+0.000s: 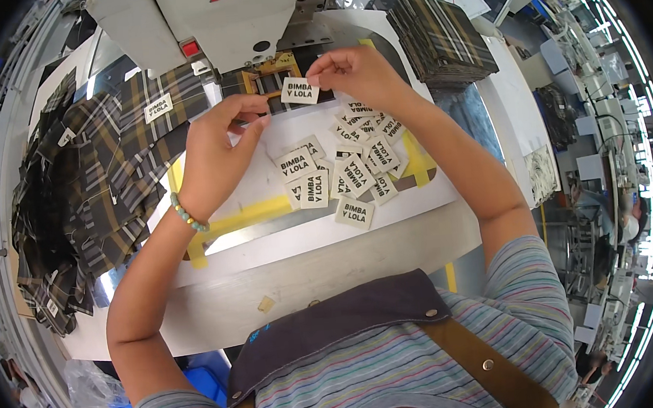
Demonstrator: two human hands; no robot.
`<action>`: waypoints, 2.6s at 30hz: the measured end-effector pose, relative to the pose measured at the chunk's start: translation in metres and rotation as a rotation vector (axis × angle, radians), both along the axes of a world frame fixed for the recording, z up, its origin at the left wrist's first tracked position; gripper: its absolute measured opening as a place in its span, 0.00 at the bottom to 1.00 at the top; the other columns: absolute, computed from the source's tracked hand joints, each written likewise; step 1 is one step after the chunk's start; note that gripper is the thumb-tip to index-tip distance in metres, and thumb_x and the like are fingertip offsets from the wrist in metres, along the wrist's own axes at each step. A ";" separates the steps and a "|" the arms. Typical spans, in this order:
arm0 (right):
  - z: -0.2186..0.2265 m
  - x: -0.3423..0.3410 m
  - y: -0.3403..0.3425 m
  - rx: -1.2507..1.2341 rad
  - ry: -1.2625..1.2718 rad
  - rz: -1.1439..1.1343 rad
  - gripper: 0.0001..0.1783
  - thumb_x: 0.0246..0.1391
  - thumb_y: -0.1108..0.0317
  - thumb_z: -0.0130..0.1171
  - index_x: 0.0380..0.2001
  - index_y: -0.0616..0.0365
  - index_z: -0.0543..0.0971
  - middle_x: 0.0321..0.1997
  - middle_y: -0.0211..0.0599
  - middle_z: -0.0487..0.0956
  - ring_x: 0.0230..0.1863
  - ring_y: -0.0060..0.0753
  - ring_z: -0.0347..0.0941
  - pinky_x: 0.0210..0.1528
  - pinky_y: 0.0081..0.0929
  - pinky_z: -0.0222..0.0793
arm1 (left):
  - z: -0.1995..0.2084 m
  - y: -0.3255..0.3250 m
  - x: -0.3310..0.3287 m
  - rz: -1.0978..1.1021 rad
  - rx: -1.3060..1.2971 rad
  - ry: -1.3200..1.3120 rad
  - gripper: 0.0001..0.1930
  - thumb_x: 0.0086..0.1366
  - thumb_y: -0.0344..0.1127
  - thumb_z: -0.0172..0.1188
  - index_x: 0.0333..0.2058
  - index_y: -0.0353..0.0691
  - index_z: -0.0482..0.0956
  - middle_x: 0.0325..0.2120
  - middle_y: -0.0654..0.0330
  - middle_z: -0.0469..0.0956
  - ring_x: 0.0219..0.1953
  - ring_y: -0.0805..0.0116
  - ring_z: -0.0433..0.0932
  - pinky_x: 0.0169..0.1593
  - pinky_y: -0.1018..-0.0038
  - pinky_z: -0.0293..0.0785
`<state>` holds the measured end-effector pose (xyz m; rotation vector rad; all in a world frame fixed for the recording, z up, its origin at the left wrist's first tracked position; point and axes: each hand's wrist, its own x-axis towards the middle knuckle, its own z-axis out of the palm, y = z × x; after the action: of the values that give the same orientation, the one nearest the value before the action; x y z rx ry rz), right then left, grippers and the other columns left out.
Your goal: The person repeatedly picks up plaid fabric pieces and small white labels, aligns them under a sewing machine, and sews the labels onto the fabric. Finished pieces are stacked to the left, while new fabric pieces are taken from a stack on the right.
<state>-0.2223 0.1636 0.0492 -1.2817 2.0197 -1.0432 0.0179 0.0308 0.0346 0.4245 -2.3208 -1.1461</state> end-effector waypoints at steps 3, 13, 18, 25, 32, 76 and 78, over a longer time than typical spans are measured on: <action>-0.015 -0.023 -0.034 -0.034 0.040 0.041 0.12 0.59 0.64 0.71 0.42 0.60 0.90 0.36 0.31 0.89 0.35 0.19 0.80 0.43 0.22 0.74 | 0.000 -0.024 -0.004 -0.002 -0.539 0.017 0.08 0.65 0.30 0.69 0.42 0.37 0.87 0.39 0.56 0.86 0.42 0.53 0.83 0.45 0.63 0.81; -0.022 -0.027 -0.071 -0.043 0.232 0.198 0.12 0.58 0.61 0.73 0.39 0.58 0.91 0.33 0.32 0.89 0.34 0.22 0.81 0.41 0.25 0.75 | -0.016 -0.041 -0.009 -0.143 -0.654 -0.029 0.16 0.70 0.33 0.65 0.53 0.34 0.84 0.57 0.54 0.83 0.62 0.51 0.77 0.65 0.60 0.75; -0.032 -0.024 -0.070 -0.102 0.209 0.133 0.12 0.58 0.61 0.74 0.39 0.58 0.91 0.32 0.32 0.89 0.32 0.22 0.81 0.39 0.25 0.75 | -0.023 -0.043 -0.013 -0.207 -0.640 -0.158 0.22 0.74 0.38 0.61 0.61 0.33 0.79 0.65 0.52 0.77 0.72 0.48 0.67 0.74 0.58 0.65; -0.033 -0.024 -0.074 -0.086 0.113 0.086 0.13 0.58 0.62 0.75 0.40 0.60 0.91 0.34 0.34 0.89 0.35 0.21 0.82 0.43 0.25 0.76 | -0.018 -0.042 -0.013 -0.198 -0.695 -0.176 0.24 0.74 0.39 0.61 0.64 0.34 0.77 0.65 0.51 0.77 0.72 0.47 0.67 0.74 0.57 0.64; -0.040 -0.014 -0.074 -0.141 -0.031 -0.039 0.14 0.57 0.62 0.75 0.40 0.61 0.90 0.35 0.36 0.90 0.36 0.23 0.83 0.44 0.26 0.77 | -0.018 -0.041 -0.017 -0.205 -0.746 -0.171 0.25 0.74 0.41 0.61 0.64 0.35 0.77 0.65 0.52 0.77 0.71 0.47 0.68 0.74 0.55 0.64; -0.035 0.005 -0.034 -0.390 0.919 0.536 0.20 0.52 0.80 0.60 0.49 0.60 0.86 0.55 0.36 0.85 0.61 0.42 0.77 0.62 0.37 0.78 | -0.017 -0.037 -0.019 -0.168 -0.753 -0.267 0.27 0.71 0.41 0.64 0.64 0.34 0.74 0.67 0.52 0.72 0.69 0.48 0.69 0.71 0.55 0.66; -0.040 0.007 -0.032 -0.379 0.778 0.492 0.19 0.55 0.79 0.59 0.50 0.60 0.86 0.54 0.36 0.85 0.62 0.43 0.76 0.65 0.38 0.75 | -0.017 -0.042 -0.012 -0.191 -0.679 -0.217 0.26 0.71 0.39 0.64 0.64 0.34 0.74 0.67 0.51 0.72 0.67 0.46 0.71 0.70 0.56 0.67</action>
<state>-0.2151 0.1318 0.0093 -2.5336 1.8477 -0.7622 0.0054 -0.0110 0.0171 0.0738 -2.7974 -0.3351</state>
